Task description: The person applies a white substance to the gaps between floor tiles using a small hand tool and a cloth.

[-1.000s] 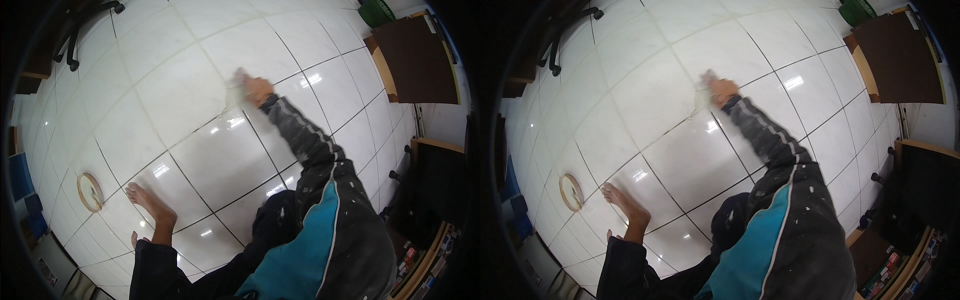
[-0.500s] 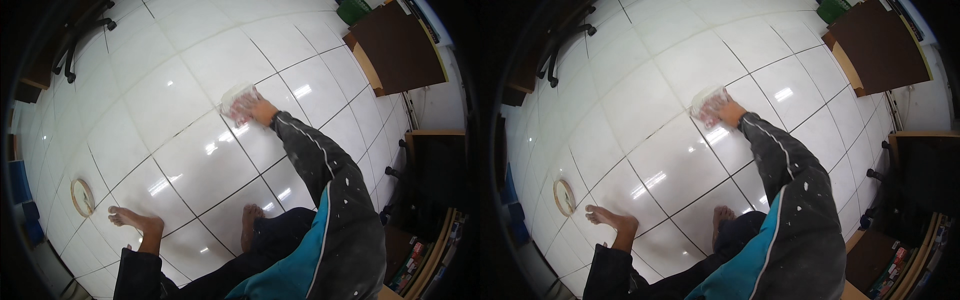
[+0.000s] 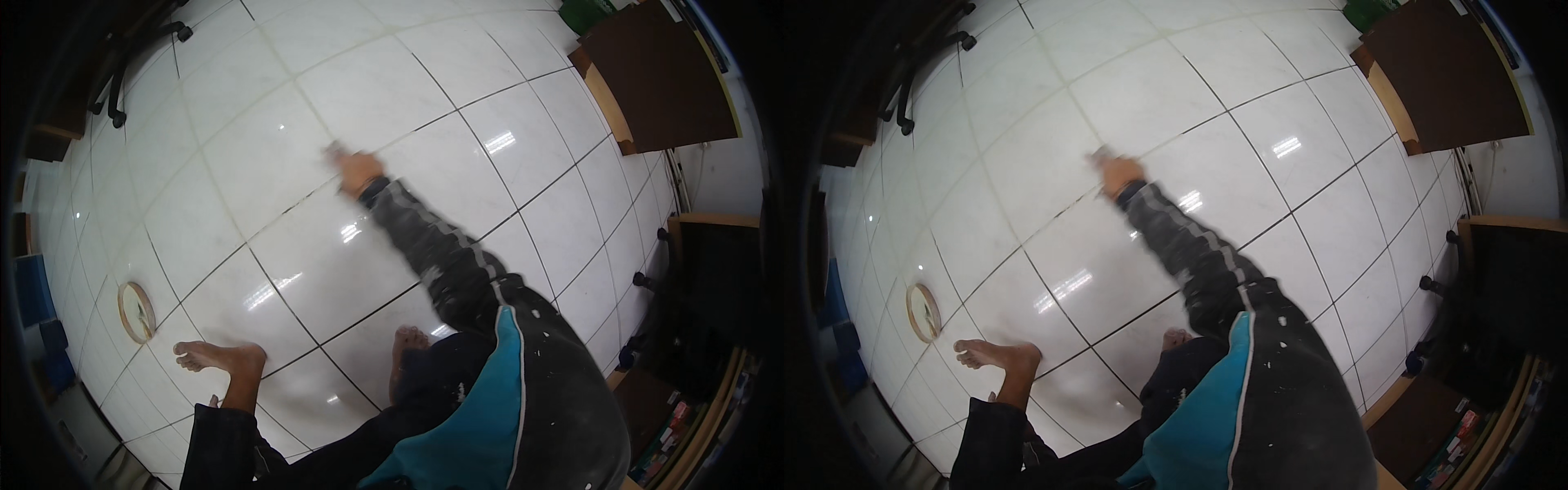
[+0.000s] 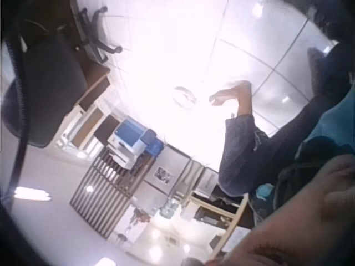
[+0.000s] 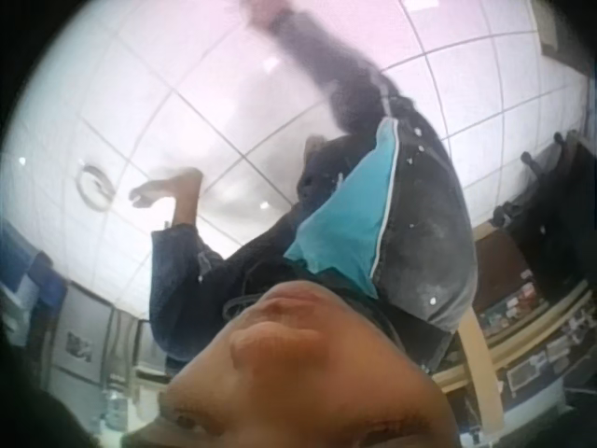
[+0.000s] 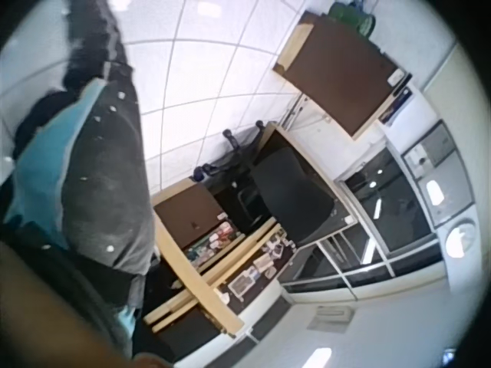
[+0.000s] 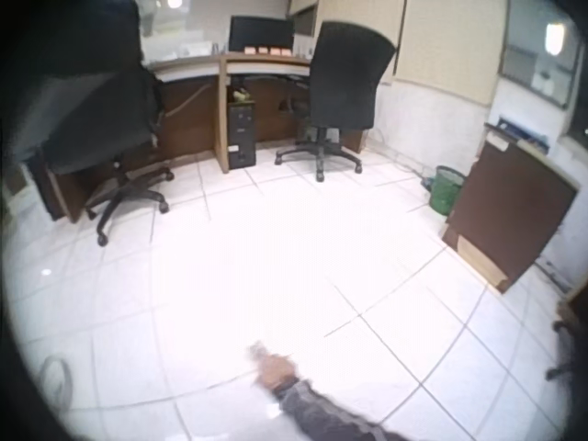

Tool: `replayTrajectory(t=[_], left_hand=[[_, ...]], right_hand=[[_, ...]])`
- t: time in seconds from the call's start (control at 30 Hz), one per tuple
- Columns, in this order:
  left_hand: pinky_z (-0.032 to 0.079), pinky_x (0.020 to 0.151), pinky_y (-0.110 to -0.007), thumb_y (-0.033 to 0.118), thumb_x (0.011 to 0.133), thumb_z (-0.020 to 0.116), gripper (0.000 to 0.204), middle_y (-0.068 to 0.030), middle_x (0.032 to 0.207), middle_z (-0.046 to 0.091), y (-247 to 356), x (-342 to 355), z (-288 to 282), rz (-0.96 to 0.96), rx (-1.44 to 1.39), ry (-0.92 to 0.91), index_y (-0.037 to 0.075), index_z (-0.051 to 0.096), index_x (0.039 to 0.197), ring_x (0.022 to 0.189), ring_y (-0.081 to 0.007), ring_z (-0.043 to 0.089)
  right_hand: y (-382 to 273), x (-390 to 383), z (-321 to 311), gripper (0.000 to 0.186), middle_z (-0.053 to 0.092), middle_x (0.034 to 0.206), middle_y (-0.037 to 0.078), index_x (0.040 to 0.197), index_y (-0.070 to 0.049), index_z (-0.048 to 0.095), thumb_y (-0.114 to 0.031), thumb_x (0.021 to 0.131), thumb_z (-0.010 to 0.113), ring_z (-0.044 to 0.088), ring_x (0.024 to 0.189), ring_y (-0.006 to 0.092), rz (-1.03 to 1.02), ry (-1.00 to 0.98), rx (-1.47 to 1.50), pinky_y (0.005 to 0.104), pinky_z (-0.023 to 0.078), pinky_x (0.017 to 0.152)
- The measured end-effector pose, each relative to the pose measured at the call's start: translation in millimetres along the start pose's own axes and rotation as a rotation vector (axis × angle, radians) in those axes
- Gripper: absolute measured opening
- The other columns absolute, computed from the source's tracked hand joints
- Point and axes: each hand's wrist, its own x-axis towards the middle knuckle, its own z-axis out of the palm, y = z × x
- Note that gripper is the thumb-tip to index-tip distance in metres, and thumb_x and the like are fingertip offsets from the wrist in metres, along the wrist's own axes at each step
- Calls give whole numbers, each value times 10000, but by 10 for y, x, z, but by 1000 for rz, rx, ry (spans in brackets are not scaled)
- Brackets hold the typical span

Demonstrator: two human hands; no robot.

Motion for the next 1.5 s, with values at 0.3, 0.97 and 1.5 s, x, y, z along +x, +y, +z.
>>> replayTrajectory(t=[0.3, 0.97, 1.5], left_hand=[[30, 1119, -271, 583, 894, 248, 766, -10, 1497, 129, -15, -50, 114, -45, -166, -56, 99, 87, 1465, 1392, -133, 77], [68, 1096, -238, 513, 902, 266, 697, 19, 1441, 290, 23, 17, 196, -65, -490, 0, 104, 173, 1459, 1357, -88, 198], [25, 1120, -257, 618, 887, 325, 809, 62, 1535, 60, 120, -185, 274, -67, -186, -112, 128, 63, 1475, 1402, -63, 41]], right_hand=[[505, -218, 334, 416, 464, 1333, 132, 1326, -275, 455, -338, 916, 430, 416, 1242, 378, -588, 232, -503, 662, 204, 1015], [-510, -343, 304, 306, 644, 1029, 101, 1120, -216, 612, -181, 862, 452, 634, 927, 294, -413, -253, -228, 430, 497, 789], [2525, -290, -1141, 559, 662, 864, 142, 1240, -176, 522, -51, 696, 542, 620, 825, 367, 171, 234, -173, 429, 516, 724]])
